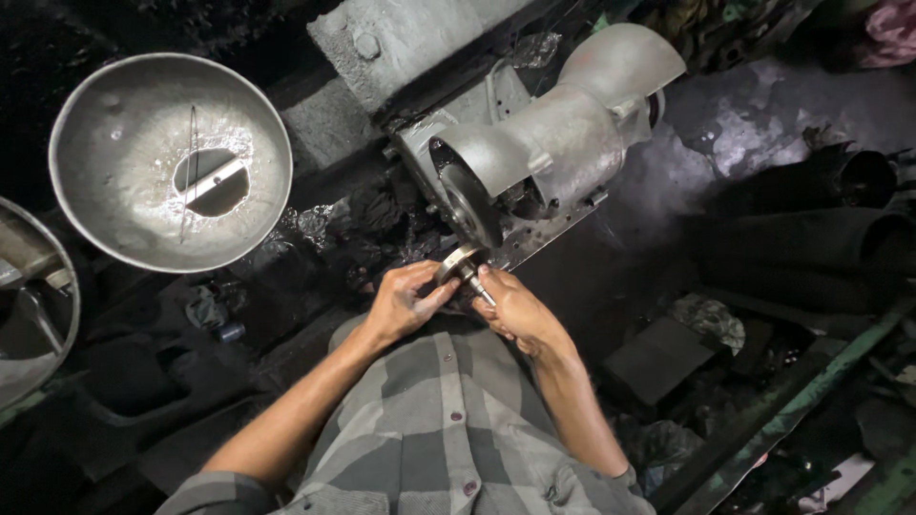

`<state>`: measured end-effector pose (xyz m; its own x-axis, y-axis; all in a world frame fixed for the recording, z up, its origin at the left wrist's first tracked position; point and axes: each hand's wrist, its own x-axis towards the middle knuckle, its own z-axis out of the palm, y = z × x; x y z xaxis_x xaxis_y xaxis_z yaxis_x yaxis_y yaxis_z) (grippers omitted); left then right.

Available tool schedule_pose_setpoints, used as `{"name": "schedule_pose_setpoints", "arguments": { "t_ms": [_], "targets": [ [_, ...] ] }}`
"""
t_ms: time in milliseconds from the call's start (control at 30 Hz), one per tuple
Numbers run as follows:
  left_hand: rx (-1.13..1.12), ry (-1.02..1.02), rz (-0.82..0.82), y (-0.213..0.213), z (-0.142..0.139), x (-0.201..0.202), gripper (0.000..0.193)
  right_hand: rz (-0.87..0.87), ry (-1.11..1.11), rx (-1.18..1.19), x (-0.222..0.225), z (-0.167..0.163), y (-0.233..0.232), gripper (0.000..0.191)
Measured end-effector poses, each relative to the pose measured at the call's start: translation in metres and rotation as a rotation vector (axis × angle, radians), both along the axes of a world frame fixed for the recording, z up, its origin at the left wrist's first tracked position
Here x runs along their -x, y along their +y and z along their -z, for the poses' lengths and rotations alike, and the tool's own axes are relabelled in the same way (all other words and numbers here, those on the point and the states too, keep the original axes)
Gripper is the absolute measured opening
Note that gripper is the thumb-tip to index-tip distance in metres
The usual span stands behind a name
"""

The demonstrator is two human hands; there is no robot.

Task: The person picks small metal components from a metal bowl, holds each against a spinning bench grinder to grind and polish its surface, then places the worked parts into a second bowl of water. They repeat this part-by-part across the episode, occasionally rinsing parts in the bowls.

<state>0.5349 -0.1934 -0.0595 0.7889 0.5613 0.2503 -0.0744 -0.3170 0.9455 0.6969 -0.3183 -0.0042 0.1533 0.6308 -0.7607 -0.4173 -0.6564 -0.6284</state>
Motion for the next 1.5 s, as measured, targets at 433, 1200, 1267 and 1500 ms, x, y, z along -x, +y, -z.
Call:
{"name": "schedule_pose_setpoints", "arguments": {
  "t_ms": [433, 1200, 1267, 1500],
  "targets": [
    [-0.175, 0.271, -0.052, 0.002, -0.015, -0.015, 0.027, 0.015, 0.095, 0.007, -0.015, 0.012, -0.004, 0.034],
    [-0.348, 0.283, -0.007, -0.005, -0.052, -0.038, 0.031, 0.123, 0.286, -0.039, -0.022, 0.003, -0.029, 0.033],
    [-0.397, 0.149, -0.012, -0.01, -0.054, -0.028, 0.024, 0.082, 0.126, -0.007, -0.014, -0.002, -0.035, 0.034],
    [-0.089, -0.075, 0.143, -0.001, -0.023, 0.0, 0.028, 0.17, 0.338, -0.079, -0.002, 0.002, -0.03, 0.037]
  ]
}}
